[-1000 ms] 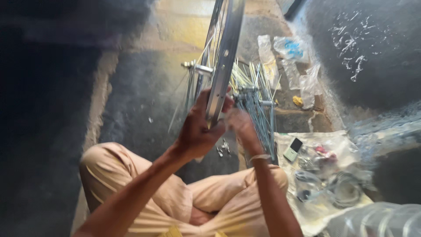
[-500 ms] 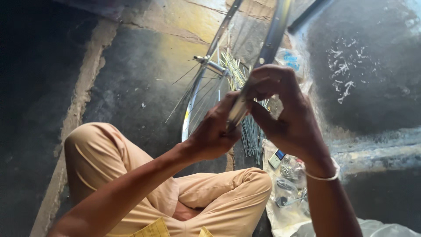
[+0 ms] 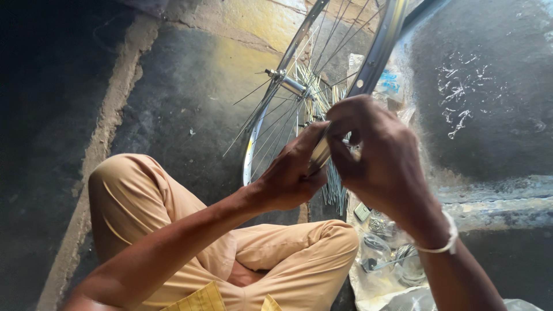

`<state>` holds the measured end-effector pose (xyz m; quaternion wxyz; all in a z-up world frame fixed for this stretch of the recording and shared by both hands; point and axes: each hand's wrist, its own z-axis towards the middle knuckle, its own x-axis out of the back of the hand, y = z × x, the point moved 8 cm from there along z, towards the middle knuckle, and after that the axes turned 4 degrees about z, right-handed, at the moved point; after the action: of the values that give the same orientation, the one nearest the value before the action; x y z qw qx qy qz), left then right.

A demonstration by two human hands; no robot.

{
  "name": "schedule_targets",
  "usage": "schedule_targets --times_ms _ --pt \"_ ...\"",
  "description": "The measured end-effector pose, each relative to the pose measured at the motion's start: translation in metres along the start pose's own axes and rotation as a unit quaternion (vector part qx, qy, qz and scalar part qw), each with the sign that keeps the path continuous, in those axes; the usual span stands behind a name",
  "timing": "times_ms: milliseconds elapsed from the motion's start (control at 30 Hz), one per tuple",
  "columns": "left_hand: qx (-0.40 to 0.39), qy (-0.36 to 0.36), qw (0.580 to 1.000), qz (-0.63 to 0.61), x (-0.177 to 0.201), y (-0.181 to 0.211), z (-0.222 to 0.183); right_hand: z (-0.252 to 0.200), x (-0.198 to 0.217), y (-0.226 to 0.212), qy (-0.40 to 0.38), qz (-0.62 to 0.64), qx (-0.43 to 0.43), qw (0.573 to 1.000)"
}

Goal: The person inserts metal spokes into the hub and rim of a bicycle wheel while sitting cross-legged on the floor.

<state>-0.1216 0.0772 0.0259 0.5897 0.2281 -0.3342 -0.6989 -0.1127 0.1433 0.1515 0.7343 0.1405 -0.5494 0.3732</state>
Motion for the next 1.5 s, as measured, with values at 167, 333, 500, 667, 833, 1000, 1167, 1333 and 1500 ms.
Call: schedule_targets --times_ms 167,333,500,667,833,1000,1167,1333,1500 --pt "0.067 0.039 0.997 -0.008 0.016 0.001 -0.001 -0.042 0.002 0.025 0.194 0.143 -0.113 0.964" --pt "0.125 0.155 0.975 0.099 0.048 0.007 -0.015 -0.041 -0.116 0.104 0.12 0.559 -0.19 0.798" --pt "0.1 0.182 0.976 0.062 0.071 0.023 -0.039 -0.02 -0.161 0.066 0.009 0.739 -0.032 0.673" --pt "0.1 0.169 0.977 0.081 0.089 0.019 -0.063 -0.01 -0.169 0.047 -0.042 0.802 -0.047 0.593" --pt "0.054 0.155 0.963 0.212 0.098 0.025 -0.064 -0.007 -0.15 0.026 -0.01 0.805 0.04 0.592" --pt "0.104 0.182 0.97 0.121 0.099 0.017 -0.072 -0.01 -0.156 0.017 -0.058 0.748 0.038 0.66" --pt "0.115 0.194 0.968 0.115 0.104 0.017 -0.079 -0.008 -0.136 0.023 0.031 0.756 0.093 0.647" --pt "0.066 0.195 0.973 0.103 0.102 0.018 -0.079 -0.006 -0.125 0.011 0.046 0.75 0.132 0.646" --pt "0.11 0.207 0.971 0.053 0.104 0.013 -0.083 -0.005 -0.139 0.008 -0.01 0.784 0.077 0.615"
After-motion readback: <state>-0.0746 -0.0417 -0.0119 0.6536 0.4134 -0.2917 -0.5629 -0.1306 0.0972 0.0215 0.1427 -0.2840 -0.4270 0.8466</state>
